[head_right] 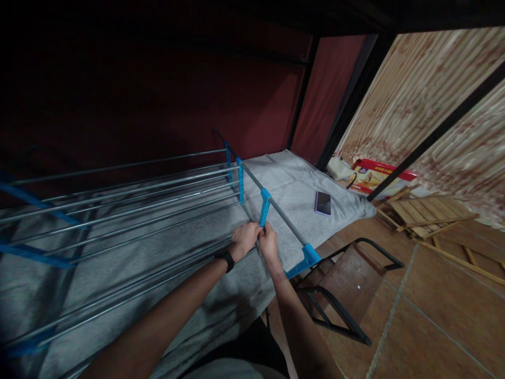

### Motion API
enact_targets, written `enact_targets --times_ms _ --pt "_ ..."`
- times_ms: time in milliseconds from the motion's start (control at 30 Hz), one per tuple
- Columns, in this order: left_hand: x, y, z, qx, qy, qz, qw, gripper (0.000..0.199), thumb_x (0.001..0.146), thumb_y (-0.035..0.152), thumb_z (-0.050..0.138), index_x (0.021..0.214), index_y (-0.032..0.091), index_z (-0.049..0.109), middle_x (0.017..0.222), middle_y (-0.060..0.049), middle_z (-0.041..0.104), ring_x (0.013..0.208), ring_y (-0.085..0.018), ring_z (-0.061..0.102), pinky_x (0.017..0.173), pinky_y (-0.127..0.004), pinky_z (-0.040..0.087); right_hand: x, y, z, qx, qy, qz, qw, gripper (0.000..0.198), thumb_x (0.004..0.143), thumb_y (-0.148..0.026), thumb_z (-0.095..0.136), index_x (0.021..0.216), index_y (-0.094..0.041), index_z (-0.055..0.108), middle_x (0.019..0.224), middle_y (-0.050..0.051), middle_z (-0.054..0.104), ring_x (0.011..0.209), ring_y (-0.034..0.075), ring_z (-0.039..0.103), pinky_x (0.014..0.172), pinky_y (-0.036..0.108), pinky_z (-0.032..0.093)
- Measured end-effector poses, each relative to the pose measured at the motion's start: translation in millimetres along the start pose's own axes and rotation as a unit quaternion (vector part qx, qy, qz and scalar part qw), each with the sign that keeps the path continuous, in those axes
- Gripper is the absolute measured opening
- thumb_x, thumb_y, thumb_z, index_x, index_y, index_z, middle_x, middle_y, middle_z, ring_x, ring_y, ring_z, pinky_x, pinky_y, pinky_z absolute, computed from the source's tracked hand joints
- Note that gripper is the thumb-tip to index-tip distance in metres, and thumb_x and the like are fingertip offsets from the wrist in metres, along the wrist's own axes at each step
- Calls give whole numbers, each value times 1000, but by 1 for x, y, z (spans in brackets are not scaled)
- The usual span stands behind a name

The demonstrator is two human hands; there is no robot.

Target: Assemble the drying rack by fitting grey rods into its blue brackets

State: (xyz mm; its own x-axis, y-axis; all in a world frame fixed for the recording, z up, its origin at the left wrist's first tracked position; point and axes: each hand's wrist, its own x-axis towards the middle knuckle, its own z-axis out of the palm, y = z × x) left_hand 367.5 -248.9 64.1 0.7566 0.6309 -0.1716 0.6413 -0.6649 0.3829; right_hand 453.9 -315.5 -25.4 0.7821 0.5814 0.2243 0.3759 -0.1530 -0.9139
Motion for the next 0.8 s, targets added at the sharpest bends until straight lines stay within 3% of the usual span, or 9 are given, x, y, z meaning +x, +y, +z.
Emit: enact_targets --times_ms 367,800 --pt "1 -8 7 -22 16 3 1000 32 105 41 48 119 25 72 118 -11 77 115 -25 71 95 -34 50 -5 -5 -4 9 -21 -4 1000 27 84 -30 49 99 -21 69 89 6 76 87 24 68 84 34 53" --pt "0 -5 1 -39 12 -2 999 32 103 41 51 118 25 73 118 -11 78 114 -27 72 92 -34 52 -8 -8 -5 -8 -17 -5 1000 31 84 -28 45 100 -19 69 93 9 76 83 23 66 81 33 52"
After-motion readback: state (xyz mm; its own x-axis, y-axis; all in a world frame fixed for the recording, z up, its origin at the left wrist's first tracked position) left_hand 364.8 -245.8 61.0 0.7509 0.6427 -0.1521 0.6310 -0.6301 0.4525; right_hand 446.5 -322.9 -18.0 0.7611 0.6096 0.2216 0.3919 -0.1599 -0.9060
